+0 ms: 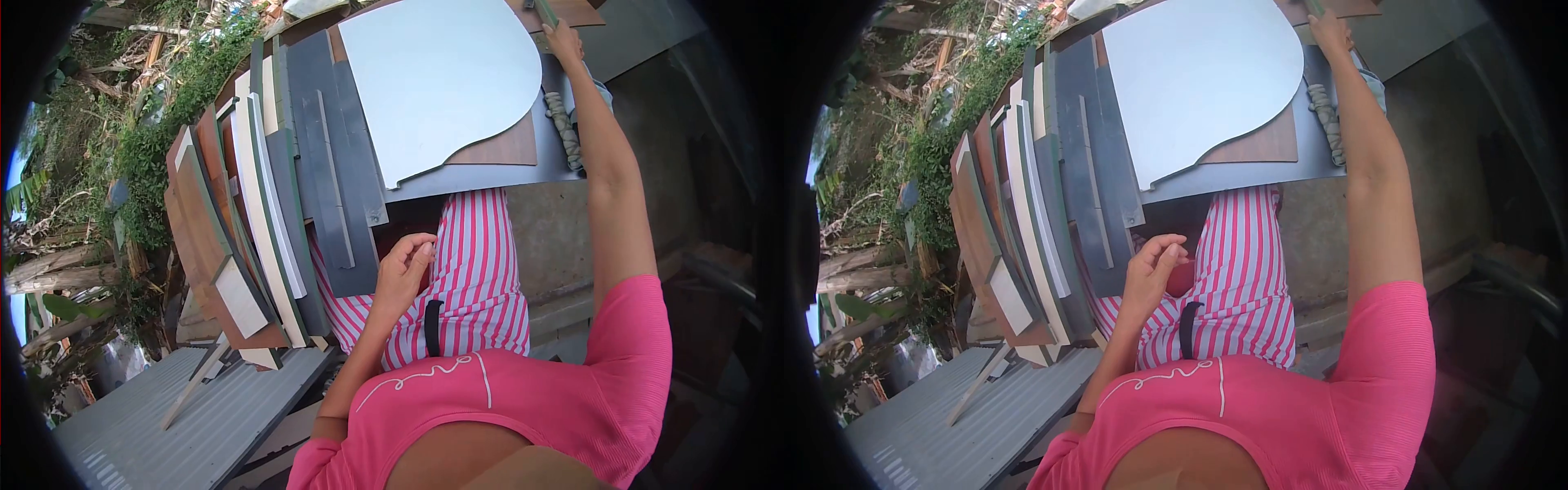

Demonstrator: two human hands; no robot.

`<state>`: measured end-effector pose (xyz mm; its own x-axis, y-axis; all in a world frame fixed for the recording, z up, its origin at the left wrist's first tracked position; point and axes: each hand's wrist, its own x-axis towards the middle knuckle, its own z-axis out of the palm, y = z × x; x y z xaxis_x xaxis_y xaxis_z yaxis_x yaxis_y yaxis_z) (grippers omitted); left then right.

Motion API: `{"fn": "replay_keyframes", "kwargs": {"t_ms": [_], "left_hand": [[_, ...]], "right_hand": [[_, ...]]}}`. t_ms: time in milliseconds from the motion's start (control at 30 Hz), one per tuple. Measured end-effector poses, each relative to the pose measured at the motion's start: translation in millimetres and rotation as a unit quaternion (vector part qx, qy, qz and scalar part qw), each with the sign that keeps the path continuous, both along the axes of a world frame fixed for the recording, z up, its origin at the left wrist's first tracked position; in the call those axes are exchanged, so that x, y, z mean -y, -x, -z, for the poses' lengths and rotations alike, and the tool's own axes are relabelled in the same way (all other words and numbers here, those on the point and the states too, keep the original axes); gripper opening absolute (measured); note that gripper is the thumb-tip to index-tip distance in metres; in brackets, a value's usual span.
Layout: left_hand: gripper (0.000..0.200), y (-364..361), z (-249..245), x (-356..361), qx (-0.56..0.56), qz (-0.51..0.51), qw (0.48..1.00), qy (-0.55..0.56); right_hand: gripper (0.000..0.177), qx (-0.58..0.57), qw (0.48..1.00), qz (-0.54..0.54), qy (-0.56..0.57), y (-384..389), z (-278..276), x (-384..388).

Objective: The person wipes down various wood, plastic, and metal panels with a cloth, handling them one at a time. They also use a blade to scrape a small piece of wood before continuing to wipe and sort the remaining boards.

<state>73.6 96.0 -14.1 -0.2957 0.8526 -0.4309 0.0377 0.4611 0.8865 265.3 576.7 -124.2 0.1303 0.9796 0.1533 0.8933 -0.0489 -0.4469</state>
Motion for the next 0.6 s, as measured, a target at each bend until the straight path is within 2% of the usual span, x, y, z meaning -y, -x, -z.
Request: {"fn": "replay_keyframes", "kwargs": {"t_ms": [67, 133, 167, 200, 233, 267, 333, 367, 433, 567, 600], "left_hand": [[0.025, 1.7, 5.2, -2.7, -0.025, 0.009, 1.000, -0.013], [0.028, 5.9, 7.3, -8.6, -0.055, 0.020, 0.998, -0.021], [0.031, 6.3, 8.9, -13.2, -0.090, -0.016, 0.995, -0.043], [0.034, 7.3, 10.3, -18.2, -0.124, -0.051, 0.989, -0.064], [0.045, 10.3, 10.0, -23.5, -0.122, -0.060, 0.990, -0.047], [0.045, 11.6, 12.5, -28.0, -0.120, -0.059, 0.990, -0.046], [0.055, 14.9, 16.4, -37.1, -0.081, -0.127, 0.987, -0.050], [0.063, 17.5, 16.6, -39.9, -0.020, -0.131, 0.990, -0.053], [0.063, 17.8, 14.4, -44.4, 0.018, -0.152, 0.986, -0.061], [0.064, 17.8, 2.8, -53.7, 0.114, -0.175, 0.973, -0.093], [0.064, 15.4, 1.9, -55.3, 0.115, -0.184, 0.971, -0.099]], "right_hand": [[0.054, 0.031, 0.999, -0.004, -0.035, -2.7, -11.9, 19.4], [0.052, 0.003, 0.975, -0.060, -0.213, -11.0, -27.6, 45.5], [0.052, 0.004, 0.975, -0.063, -0.212, -13.1, -35.4, 60.7], [0.049, -0.035, 0.976, -0.113, -0.182, -13.5, -44.4, 78.5], [0.045, -0.072, 0.973, -0.159, -0.151, -14.6, -52.2, 98.7], [0.045, -0.070, 0.973, -0.158, -0.150, -14.1, -60.7, 122.7], [0.045, -0.082, 0.978, -0.190, 0.027, -6.8, -80.4, 165.8], [0.045, -0.082, 0.977, -0.194, 0.026, -4.3, -84.5, 180.1], [0.048, -0.038, 0.972, -0.201, 0.116, 3.9, -85.2, 200.2], [0.050, -0.007, 0.976, -0.188, 0.109, 14.0, -74.1, 205.3], [0.050, 0.004, 0.979, -0.192, 0.071, 14.4, -65.7, 203.9]]}}
